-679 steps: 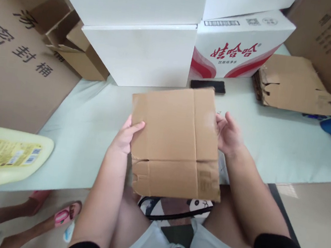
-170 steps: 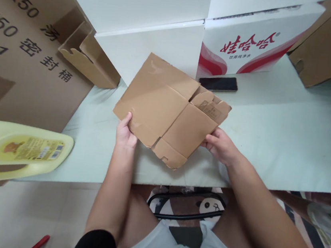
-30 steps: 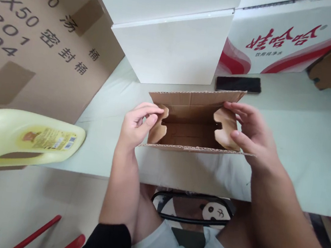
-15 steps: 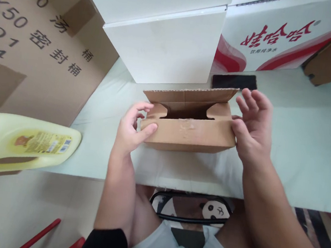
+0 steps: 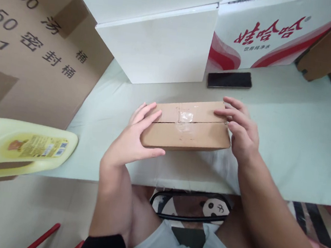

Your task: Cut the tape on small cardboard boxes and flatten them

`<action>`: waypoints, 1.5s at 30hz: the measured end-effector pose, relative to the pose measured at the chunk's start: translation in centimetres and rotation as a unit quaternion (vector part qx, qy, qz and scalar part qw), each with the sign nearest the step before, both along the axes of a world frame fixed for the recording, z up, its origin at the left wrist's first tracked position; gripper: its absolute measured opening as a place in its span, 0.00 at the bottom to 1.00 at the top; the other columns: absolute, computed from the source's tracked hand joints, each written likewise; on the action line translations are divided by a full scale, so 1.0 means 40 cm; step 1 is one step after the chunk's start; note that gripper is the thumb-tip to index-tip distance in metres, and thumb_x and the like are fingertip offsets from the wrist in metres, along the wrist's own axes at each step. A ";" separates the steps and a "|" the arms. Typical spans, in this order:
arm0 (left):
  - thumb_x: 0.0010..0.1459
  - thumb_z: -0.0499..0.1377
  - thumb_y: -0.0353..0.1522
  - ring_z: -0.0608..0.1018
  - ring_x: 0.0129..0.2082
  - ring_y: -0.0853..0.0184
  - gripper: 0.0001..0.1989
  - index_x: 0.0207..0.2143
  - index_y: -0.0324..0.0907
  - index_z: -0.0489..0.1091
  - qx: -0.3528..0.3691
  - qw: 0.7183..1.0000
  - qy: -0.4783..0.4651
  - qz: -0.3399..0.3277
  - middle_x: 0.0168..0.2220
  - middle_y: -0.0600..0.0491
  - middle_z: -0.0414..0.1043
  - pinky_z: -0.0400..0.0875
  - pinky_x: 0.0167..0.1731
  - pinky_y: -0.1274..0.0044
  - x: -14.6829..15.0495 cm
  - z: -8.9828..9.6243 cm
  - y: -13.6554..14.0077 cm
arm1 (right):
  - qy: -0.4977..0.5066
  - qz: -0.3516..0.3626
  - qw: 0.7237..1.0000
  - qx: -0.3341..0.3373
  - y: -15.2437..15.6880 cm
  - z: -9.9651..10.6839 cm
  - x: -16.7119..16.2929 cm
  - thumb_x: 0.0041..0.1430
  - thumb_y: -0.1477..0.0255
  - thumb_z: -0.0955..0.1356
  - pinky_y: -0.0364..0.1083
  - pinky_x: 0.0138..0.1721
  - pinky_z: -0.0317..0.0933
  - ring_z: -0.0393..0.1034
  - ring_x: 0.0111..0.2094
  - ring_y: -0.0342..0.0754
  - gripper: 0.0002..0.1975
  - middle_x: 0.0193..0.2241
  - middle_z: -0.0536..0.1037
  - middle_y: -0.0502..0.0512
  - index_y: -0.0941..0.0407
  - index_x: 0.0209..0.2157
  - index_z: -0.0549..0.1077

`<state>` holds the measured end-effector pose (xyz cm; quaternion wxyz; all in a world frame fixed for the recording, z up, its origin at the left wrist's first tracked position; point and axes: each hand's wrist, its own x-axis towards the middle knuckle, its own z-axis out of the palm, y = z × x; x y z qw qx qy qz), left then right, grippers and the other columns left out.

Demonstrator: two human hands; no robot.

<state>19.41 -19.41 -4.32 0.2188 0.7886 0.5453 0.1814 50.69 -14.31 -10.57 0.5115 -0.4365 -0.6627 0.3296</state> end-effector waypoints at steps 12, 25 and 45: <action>0.42 0.74 0.55 0.56 0.73 0.41 0.49 0.65 0.50 0.69 0.024 0.992 -0.122 0.031 0.72 0.44 0.53 0.56 0.70 0.50 -0.035 -0.054 0.035 | 0.053 0.068 0.988 -0.132 0.010 -0.052 -0.018 0.58 0.34 0.56 0.63 0.65 0.61 0.58 0.71 0.62 0.43 0.72 0.61 0.54 0.40 0.69 0.55; 0.56 0.64 0.51 0.84 0.41 0.57 0.23 0.45 0.45 0.75 -0.200 0.657 -0.664 0.297 0.41 0.49 0.82 0.82 0.39 0.68 0.053 -0.180 0.056 | 0.066 0.146 0.982 -0.097 0.002 -0.055 -0.038 0.62 0.43 0.65 0.65 0.67 0.59 0.55 0.72 0.62 0.36 0.73 0.57 0.53 0.38 0.67 0.56; 0.53 0.62 0.44 0.77 0.26 0.64 0.15 0.30 0.41 0.75 -0.234 0.913 -0.208 0.261 0.30 0.48 0.78 0.65 0.22 0.76 0.066 -0.124 0.059 | -0.040 0.183 0.976 -0.115 -0.023 0.034 -0.020 0.64 0.51 0.67 0.67 0.72 0.48 0.47 0.75 0.61 0.21 0.71 0.60 0.55 0.44 0.54 0.77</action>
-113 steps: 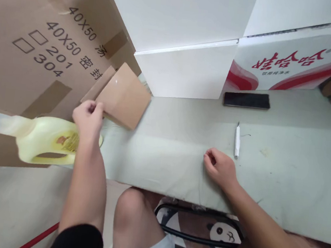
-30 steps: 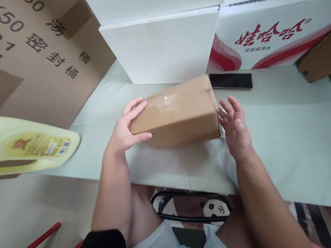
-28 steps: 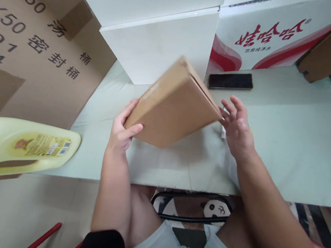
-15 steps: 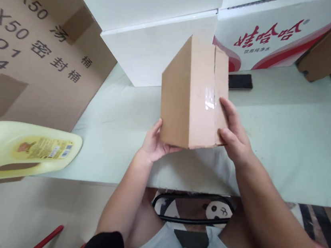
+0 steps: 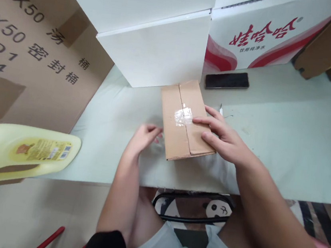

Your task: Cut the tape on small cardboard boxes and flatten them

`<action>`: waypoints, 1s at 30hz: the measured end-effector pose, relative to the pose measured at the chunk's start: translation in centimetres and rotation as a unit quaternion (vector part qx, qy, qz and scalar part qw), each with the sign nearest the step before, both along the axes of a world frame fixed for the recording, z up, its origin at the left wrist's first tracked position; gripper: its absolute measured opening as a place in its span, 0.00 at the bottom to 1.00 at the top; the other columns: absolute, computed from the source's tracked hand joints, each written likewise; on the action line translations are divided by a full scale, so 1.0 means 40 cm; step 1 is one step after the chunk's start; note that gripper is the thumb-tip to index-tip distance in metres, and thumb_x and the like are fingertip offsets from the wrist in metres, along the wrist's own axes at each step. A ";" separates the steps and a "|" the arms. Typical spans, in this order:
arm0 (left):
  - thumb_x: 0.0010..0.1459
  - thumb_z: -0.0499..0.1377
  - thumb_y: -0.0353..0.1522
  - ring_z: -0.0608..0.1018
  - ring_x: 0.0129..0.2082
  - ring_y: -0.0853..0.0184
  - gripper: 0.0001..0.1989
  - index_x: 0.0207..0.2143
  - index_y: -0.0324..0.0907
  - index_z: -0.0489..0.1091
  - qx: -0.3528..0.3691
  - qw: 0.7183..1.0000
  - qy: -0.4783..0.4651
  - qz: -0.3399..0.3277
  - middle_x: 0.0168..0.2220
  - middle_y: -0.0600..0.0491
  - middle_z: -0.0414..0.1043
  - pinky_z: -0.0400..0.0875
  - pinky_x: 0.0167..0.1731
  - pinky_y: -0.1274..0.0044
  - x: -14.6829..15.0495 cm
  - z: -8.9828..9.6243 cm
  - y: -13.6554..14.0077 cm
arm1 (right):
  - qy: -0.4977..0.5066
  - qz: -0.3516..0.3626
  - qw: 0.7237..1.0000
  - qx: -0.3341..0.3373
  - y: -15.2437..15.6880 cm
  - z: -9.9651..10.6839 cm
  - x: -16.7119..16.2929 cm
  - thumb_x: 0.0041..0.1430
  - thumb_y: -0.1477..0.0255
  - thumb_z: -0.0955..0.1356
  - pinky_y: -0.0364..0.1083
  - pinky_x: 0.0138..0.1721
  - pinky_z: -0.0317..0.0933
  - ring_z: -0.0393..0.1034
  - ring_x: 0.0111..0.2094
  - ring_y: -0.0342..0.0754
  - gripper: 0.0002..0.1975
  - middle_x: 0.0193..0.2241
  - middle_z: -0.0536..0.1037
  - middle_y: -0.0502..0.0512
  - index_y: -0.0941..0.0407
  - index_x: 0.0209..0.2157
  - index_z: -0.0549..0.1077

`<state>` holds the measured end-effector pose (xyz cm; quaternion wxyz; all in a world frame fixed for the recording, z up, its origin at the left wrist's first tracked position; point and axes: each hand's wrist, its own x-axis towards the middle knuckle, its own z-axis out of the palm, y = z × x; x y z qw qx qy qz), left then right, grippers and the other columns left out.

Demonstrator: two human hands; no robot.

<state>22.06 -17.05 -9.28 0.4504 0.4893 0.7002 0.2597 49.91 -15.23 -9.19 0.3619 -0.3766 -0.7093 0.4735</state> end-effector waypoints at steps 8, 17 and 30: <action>0.66 0.56 0.45 0.68 0.65 0.52 0.19 0.53 0.48 0.76 0.435 0.870 0.075 -0.220 0.60 0.48 0.73 0.60 0.68 0.54 0.068 0.055 -0.043 | 0.006 -0.002 1.000 0.017 0.000 -0.002 -0.009 0.65 0.49 0.67 0.65 0.71 0.51 0.50 0.73 0.60 0.23 0.69 0.63 0.55 0.44 0.55 0.77; 0.67 0.53 0.43 0.63 0.68 0.52 0.21 0.56 0.49 0.75 0.394 0.870 0.133 -0.266 0.62 0.47 0.70 0.57 0.69 0.53 0.084 0.043 -0.042 | -0.318 -0.300 0.899 -0.006 0.058 -0.096 0.043 0.56 0.63 0.68 0.60 0.43 0.69 0.75 0.38 0.59 0.24 0.41 0.81 0.63 0.55 0.53 0.76; 0.67 0.53 0.42 0.64 0.67 0.52 0.20 0.55 0.48 0.76 0.390 0.872 0.137 -0.264 0.62 0.47 0.70 0.56 0.70 0.53 0.089 0.046 -0.044 | 0.121 -0.292 0.937 -0.147 0.065 -0.041 0.045 0.48 0.70 0.62 0.48 0.25 0.67 0.72 0.23 0.46 0.19 0.29 0.76 0.49 0.51 0.44 0.73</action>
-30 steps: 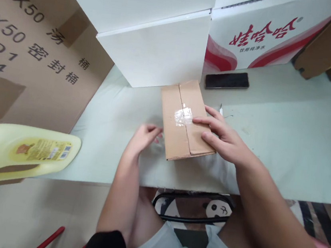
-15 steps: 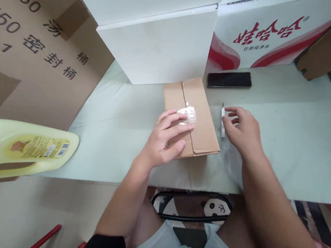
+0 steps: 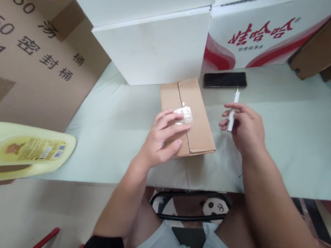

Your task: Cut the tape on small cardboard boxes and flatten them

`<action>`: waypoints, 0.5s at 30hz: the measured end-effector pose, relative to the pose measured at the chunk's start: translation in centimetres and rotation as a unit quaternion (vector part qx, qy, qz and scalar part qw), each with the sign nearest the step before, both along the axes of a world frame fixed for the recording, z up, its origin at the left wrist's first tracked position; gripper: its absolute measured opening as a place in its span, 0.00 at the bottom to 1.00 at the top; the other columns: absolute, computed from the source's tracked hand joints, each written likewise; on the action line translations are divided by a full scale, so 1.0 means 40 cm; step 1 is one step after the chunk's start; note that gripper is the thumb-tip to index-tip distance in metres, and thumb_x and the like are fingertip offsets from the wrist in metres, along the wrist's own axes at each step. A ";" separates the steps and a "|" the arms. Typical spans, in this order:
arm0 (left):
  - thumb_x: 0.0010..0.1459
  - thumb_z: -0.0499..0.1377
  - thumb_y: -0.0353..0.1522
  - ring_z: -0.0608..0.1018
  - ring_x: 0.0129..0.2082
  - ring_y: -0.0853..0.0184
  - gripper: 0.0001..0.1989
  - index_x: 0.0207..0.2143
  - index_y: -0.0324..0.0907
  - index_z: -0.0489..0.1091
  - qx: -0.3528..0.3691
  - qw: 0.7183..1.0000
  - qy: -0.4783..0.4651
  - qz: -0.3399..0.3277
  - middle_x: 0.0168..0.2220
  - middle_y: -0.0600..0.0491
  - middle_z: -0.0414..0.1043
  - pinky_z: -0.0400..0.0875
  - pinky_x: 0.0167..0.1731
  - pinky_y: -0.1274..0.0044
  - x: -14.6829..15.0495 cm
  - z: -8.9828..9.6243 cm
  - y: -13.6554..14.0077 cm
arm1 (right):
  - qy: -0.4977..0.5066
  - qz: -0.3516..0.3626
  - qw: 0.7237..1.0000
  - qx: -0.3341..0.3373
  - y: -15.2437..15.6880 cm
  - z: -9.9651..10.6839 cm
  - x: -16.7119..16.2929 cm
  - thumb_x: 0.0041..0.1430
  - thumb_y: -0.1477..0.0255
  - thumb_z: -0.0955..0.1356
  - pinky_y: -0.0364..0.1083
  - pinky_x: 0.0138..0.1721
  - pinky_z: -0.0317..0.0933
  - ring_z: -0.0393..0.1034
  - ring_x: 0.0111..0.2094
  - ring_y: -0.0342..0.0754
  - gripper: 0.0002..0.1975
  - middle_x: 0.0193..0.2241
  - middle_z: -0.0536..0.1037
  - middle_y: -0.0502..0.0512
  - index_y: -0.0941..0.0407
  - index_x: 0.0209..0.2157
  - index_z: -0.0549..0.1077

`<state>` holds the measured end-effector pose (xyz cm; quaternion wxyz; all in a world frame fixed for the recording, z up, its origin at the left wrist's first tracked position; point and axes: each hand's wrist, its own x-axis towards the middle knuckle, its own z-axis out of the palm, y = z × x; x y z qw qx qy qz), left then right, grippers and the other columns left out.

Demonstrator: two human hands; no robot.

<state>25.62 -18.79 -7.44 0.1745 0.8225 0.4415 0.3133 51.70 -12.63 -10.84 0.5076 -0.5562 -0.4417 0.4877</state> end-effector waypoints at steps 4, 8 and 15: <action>0.67 0.52 0.41 0.62 0.68 0.50 0.20 0.56 0.49 0.75 -0.006 1.000 0.003 0.002 0.63 0.46 0.67 0.56 0.69 0.51 0.004 -0.001 -0.005 | 0.095 0.016 0.989 0.111 -0.012 0.043 0.016 0.50 0.69 0.67 0.48 0.30 0.69 0.79 0.33 0.49 0.18 0.31 0.78 0.48 0.46 0.44 0.68; 0.67 0.53 0.41 0.62 0.69 0.50 0.20 0.57 0.49 0.73 -0.014 1.000 0.000 0.007 0.68 0.45 0.56 0.59 0.68 0.53 0.017 0.001 -0.017 | -0.002 -0.027 0.985 0.168 -0.047 0.096 0.006 0.59 0.57 0.69 0.46 0.19 0.58 0.71 0.22 0.48 0.12 0.22 0.72 0.46 0.48 0.35 0.64; 0.67 0.55 0.38 0.60 0.69 0.49 0.19 0.58 0.47 0.70 -0.019 1.000 0.005 0.014 0.66 0.43 0.53 0.58 0.68 0.53 0.072 0.022 -0.048 | 0.040 -0.021 0.977 0.210 -0.131 0.195 -0.046 0.63 0.53 0.68 0.48 0.18 0.58 0.70 0.20 0.48 0.14 0.22 0.76 0.48 0.49 0.39 0.73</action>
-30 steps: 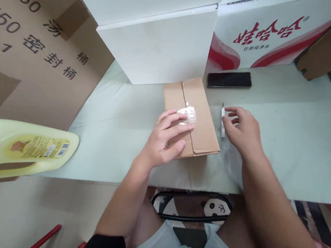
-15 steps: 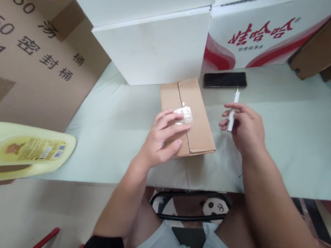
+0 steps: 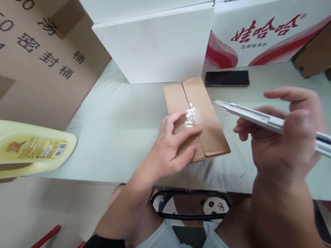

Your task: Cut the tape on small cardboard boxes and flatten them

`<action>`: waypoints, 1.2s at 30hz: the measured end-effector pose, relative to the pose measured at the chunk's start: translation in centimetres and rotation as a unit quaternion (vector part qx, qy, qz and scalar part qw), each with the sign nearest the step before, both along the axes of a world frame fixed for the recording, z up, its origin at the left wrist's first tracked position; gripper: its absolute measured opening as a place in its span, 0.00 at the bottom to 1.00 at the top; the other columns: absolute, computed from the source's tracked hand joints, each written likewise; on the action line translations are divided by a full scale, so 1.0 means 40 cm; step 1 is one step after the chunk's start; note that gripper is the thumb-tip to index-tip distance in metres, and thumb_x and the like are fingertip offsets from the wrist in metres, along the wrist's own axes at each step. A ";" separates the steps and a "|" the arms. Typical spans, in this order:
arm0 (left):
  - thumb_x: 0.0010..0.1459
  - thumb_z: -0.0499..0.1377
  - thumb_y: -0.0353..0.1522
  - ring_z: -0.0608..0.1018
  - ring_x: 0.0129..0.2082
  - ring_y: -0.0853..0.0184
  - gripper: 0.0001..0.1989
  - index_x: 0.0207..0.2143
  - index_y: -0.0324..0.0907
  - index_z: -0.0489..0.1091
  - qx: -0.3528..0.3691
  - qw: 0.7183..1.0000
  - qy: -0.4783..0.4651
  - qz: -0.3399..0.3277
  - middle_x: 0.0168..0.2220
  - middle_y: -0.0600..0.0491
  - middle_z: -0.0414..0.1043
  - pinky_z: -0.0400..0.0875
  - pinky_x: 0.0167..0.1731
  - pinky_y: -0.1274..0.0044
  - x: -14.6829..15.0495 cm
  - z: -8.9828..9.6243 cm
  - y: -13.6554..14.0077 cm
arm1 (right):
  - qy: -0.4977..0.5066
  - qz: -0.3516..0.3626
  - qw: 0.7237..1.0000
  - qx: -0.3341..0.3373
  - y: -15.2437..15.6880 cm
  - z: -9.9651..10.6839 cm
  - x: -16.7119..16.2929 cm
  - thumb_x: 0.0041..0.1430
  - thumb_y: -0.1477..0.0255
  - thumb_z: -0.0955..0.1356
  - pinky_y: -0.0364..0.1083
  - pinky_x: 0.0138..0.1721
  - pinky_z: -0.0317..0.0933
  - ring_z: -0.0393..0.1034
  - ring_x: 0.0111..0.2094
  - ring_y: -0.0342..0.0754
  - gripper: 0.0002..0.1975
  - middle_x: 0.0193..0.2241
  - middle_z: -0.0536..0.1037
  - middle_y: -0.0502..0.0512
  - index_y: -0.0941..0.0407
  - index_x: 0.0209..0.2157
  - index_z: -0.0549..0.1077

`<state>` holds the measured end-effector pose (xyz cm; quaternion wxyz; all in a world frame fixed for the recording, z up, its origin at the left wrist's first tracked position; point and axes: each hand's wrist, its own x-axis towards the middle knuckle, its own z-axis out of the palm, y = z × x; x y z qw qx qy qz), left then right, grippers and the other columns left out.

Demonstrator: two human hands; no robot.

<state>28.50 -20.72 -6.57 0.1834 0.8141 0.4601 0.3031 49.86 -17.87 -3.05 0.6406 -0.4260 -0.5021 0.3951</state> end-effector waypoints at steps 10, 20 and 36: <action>0.65 0.57 0.38 0.62 0.67 0.52 0.21 0.60 0.50 0.63 0.008 0.999 -0.033 -0.014 0.62 0.45 0.61 0.57 0.69 0.55 0.036 -0.011 -0.011 | -0.313 0.002 0.950 -0.009 -0.032 0.002 -0.026 0.58 0.66 0.68 0.47 0.28 0.66 0.74 0.26 0.46 0.09 0.29 0.82 0.50 0.51 0.39 0.78; 0.65 0.58 0.39 0.64 0.66 0.51 0.18 0.55 0.47 0.61 0.011 0.999 -0.044 -0.008 0.59 0.44 0.64 0.59 0.68 0.55 0.038 -0.010 -0.008 | -0.399 0.036 0.915 0.053 -0.022 0.006 -0.030 0.60 0.69 0.67 0.45 0.25 0.60 0.70 0.24 0.45 0.06 0.26 0.80 0.51 0.52 0.35 0.77; 0.64 0.57 0.41 0.66 0.63 0.52 0.18 0.54 0.47 0.62 0.011 0.999 -0.038 -0.004 0.57 0.44 0.64 0.60 0.66 0.57 0.032 -0.014 -0.002 | -0.429 0.125 0.894 0.030 -0.049 0.059 0.016 0.60 0.72 0.66 0.42 0.22 0.56 0.63 0.20 0.40 0.06 0.21 0.73 0.48 0.55 0.30 0.74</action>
